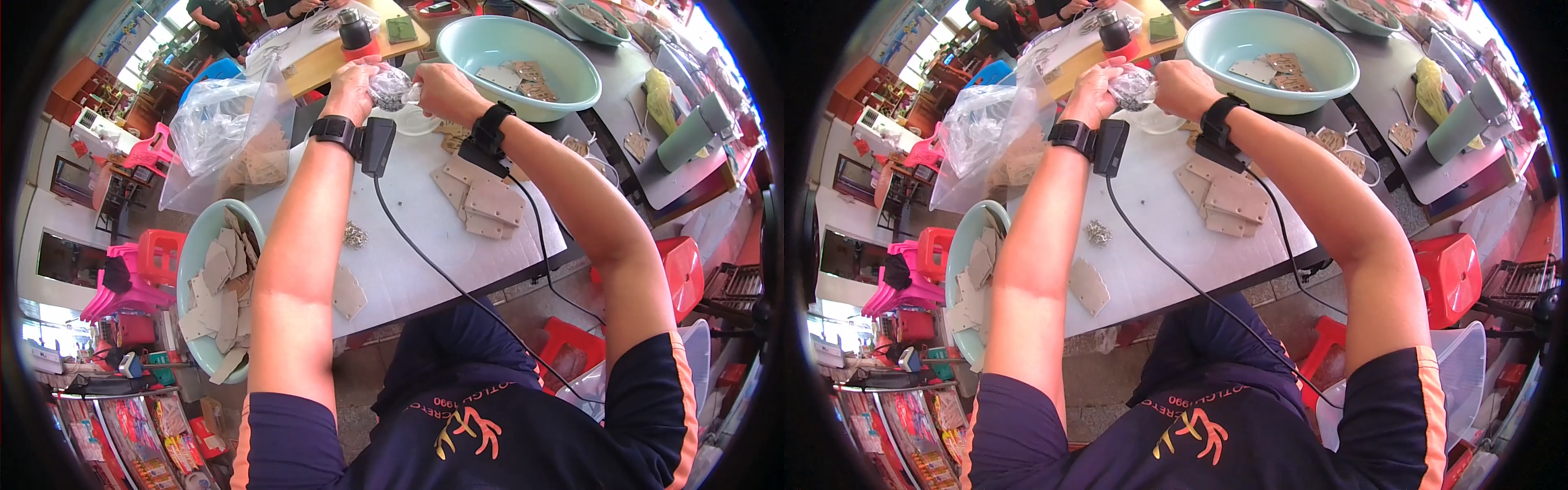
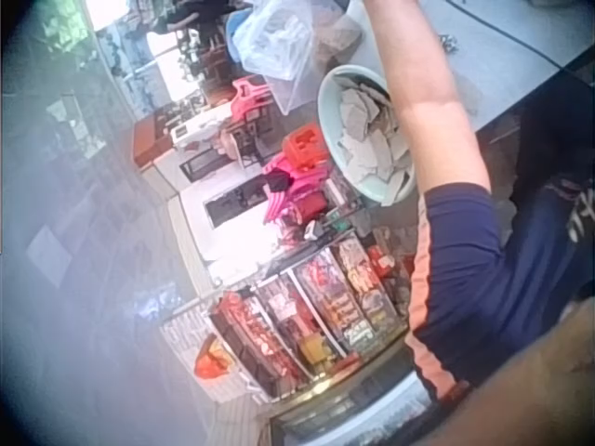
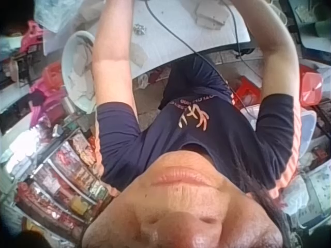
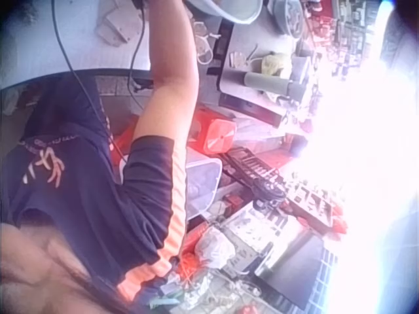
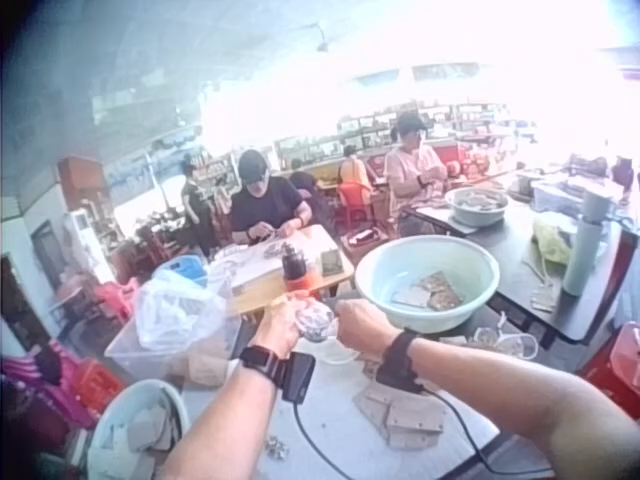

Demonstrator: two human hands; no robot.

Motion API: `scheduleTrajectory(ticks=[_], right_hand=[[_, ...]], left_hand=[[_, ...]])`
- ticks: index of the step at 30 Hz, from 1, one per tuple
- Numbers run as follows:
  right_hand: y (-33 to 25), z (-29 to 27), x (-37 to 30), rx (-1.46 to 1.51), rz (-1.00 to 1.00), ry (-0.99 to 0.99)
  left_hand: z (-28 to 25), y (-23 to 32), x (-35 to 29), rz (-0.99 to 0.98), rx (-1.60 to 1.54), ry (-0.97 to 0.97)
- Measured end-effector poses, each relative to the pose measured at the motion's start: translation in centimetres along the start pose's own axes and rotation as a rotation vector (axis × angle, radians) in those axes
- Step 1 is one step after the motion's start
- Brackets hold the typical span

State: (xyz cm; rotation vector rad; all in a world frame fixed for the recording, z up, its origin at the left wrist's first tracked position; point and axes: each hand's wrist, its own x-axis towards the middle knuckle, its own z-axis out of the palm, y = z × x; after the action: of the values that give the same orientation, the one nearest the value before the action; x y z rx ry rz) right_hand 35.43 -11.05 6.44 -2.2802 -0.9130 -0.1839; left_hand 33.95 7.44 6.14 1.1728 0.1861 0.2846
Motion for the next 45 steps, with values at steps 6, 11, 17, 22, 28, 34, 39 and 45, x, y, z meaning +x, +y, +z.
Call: scheduleTrajectory(ticks=[6, 11, 17, 22, 28, 34, 39, 45], right_hand=[[0.3, 0.0, -0.1, 0.036, -0.076, 0.117], [0.3, -1.0, -0.1, 0.129, -0.195, -0.052], [0.7, -2.1, -0.2, 0.369, -0.016, -0.208], [1.0, -2.6, -0.1, 0.482, 0.036, -0.303], [1.0, -1.7, 0.1, 0.594, 0.206, -0.243], [1.1, -1.2, -0.3, 0.077, -0.062, -0.086], [0.1, -1.7, 0.0, -0.093, -0.044, -0.214], [0.5, -2.5, 0.2, 0.447, 0.179, -0.141]], left_hand=[[-0.4, 0.0, 0.2, -0.034, 0.0, -0.021], [-1.1, 0.0, 1.0, -0.039, -0.011, 0.024], [-1.0, -0.1, 1.5, -0.062, -0.024, -0.001], [-1.3, -0.5, 1.8, -0.074, 0.021, -0.05], [-1.6, -0.9, 1.8, -0.084, -0.014, -0.106], [-0.5, -0.2, 1.2, -0.026, 0.015, -0.134], [0.6, 0.9, 0.5, -0.025, 0.047, -0.145], [1.3, 0.7, -0.3, -0.02, 0.134, -0.212]])
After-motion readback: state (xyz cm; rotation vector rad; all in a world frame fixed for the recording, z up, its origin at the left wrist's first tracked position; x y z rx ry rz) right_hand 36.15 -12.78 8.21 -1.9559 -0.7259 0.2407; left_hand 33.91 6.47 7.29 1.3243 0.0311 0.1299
